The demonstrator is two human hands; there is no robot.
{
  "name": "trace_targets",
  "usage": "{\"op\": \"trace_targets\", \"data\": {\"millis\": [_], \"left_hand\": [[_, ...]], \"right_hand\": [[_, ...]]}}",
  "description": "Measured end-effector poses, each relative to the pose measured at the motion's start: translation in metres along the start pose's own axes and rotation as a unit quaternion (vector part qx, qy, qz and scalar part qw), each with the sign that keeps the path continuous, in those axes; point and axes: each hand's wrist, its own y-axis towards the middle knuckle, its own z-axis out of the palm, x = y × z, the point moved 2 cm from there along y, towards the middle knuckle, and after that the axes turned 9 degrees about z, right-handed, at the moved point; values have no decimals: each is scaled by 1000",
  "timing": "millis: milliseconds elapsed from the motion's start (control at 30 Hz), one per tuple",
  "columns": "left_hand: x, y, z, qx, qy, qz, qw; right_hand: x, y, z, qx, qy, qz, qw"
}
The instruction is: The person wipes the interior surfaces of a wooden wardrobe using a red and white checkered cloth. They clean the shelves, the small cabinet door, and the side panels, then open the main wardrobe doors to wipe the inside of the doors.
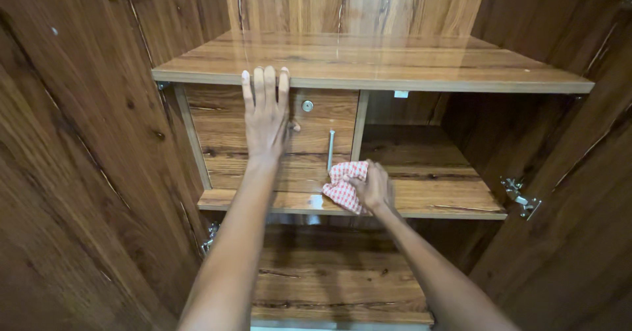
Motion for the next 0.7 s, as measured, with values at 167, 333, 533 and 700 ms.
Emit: {"op": "trace_targets", "data": {"millis": [167, 333, 533, 700], "left_hand": [[0, -1, -2, -6, 5, -5, 1000], [1, -2, 0, -23, -15, -4, 1000], [3, -5, 6, -44, -47, 1, 998], [4, -5, 7, -53, -50, 7, 997]], "right_hand": [[27, 26, -27, -82, 141, -31, 986], [78, 57, -75, -191, 210, -104, 953], [88, 49, -86, -138, 206, -117, 962], [75, 48, -69, -1, 239, -36, 970]]}}
